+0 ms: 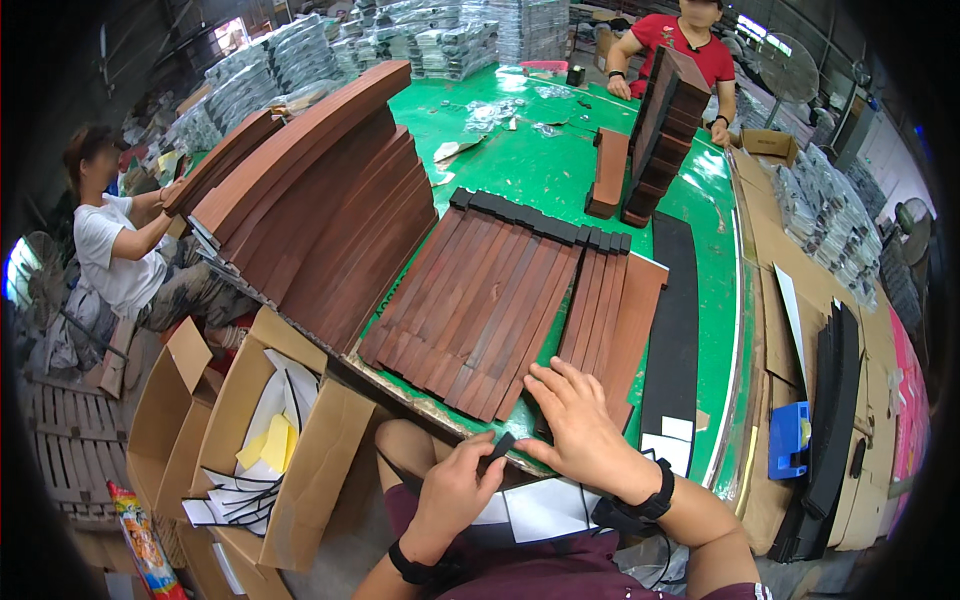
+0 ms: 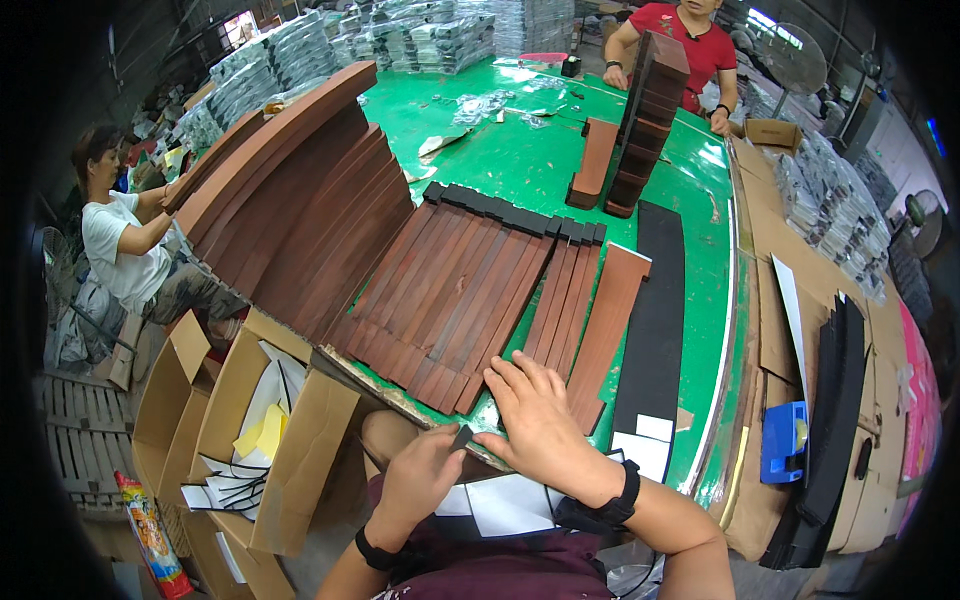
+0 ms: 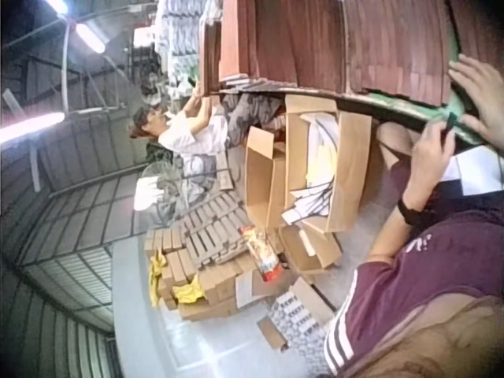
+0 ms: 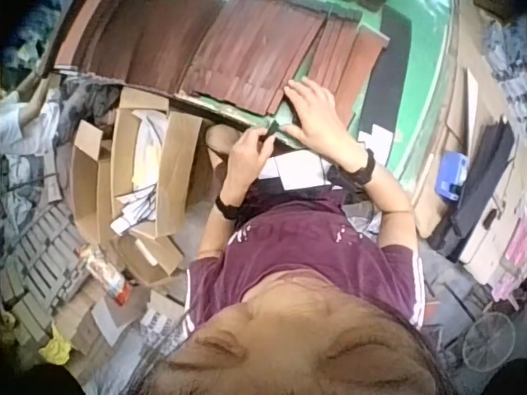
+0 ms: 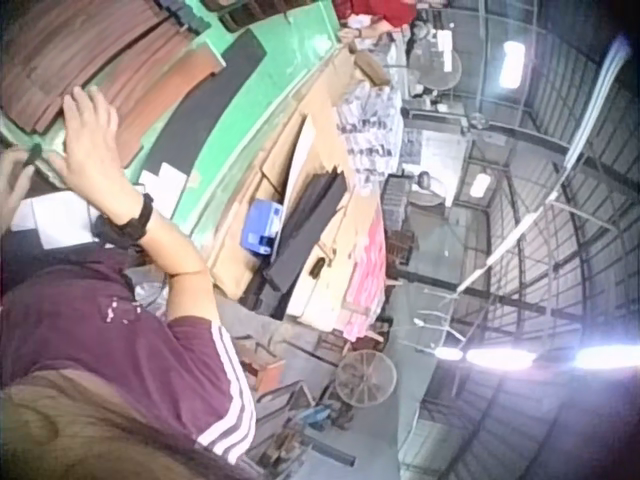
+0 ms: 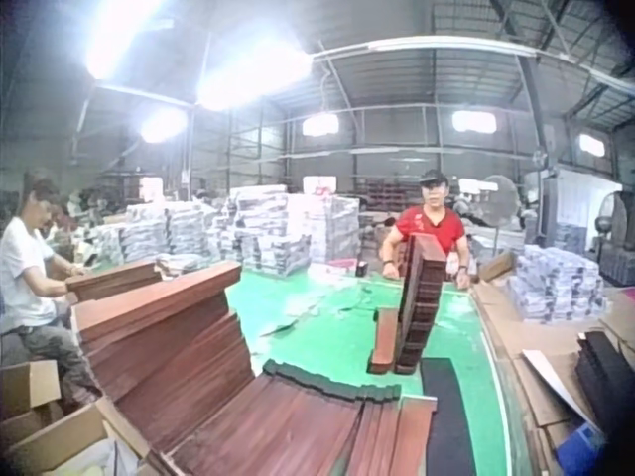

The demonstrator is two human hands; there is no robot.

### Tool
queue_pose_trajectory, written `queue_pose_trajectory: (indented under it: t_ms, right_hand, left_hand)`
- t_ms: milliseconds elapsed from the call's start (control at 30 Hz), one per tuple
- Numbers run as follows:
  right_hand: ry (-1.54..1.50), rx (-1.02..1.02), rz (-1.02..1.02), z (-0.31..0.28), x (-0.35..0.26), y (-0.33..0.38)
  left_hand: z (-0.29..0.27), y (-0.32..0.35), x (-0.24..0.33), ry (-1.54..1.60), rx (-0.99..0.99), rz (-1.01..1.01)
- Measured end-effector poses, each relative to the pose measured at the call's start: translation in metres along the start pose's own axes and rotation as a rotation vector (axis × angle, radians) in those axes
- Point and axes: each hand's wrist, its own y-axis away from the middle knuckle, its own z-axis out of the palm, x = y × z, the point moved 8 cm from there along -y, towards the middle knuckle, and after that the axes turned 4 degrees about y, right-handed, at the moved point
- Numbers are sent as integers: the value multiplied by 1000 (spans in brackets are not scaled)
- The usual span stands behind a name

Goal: Assembling and finishing small wooden slats onto a frame or panel using adhesive and edge strips.

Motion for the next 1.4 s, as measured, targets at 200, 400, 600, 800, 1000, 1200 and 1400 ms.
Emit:
queue_pose_trajectory:
  t_ms: [200, 400, 600, 800, 1000, 1200, 1400]
  right_hand:
    - [117, 76, -28, -6, 2, 0]
    - [-4, 119, -26, -5, 10, 6]
    - [-35, 214, -13, -6, 12, 9]
    - [-23, 258, -40, -4, 12, 9]
    - [-10, 283, -58, -2, 10, 9]
    - [-6, 285, -47, -2, 13, 9]
    - [21, 292, -58, -4, 10, 9]
  left_hand:
    - [15, -10, 15, 59, -42, 38]
    - [-3, -28, 51, -166, 171, 125]
    - [11, -47, 54, -384, 119, 74]
    - [12, -52, 59, -463, 134, 88]
    - [13, -52, 59, -485, 103, 58]
    - [15, -51, 60, -475, 137, 73]
    - [18, -51, 56, -462, 118, 31]
